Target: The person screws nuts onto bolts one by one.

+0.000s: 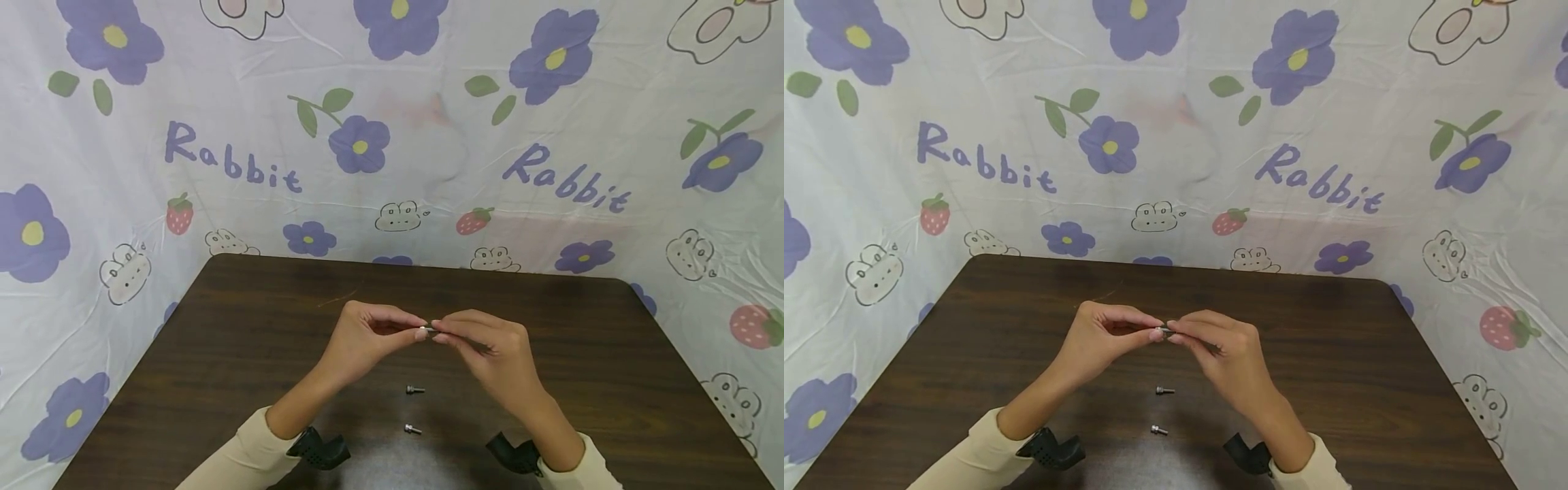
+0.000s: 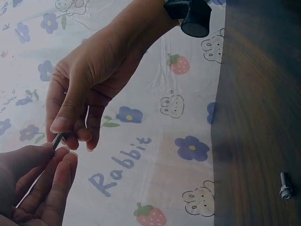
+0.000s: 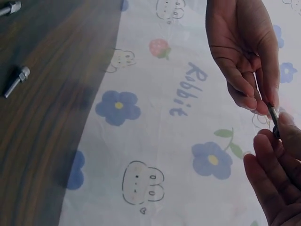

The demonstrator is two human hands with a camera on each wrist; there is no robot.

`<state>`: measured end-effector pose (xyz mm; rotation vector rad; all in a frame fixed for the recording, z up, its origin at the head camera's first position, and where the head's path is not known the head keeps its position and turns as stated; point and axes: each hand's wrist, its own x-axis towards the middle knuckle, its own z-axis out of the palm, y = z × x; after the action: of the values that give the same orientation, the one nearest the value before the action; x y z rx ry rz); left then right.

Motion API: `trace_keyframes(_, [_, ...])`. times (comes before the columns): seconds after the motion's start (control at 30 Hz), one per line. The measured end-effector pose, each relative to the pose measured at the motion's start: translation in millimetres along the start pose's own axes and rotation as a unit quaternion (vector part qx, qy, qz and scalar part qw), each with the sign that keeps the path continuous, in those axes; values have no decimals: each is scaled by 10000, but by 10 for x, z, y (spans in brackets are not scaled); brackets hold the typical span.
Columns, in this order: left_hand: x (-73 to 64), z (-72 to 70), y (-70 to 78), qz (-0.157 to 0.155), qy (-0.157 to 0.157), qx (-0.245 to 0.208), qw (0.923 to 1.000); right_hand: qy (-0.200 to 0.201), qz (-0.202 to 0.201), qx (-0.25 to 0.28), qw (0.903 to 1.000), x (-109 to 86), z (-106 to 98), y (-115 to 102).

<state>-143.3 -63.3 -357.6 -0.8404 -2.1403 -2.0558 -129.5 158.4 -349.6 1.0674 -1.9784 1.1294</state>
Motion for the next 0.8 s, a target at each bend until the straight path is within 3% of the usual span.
trace_keyframes(0.17, [-6,-5,12,-3,46,-15,10000,238,312,69,9992,-17,21,-7])
trace_keyframes(0.5, [-17,8,24,127,189,-114,9997,643,73,192,9977,-33,73,28])
trace_keyframes(0.8, [-32,11,7,244,406,-122,9988,600,-33,113,9981,-37,100,23])
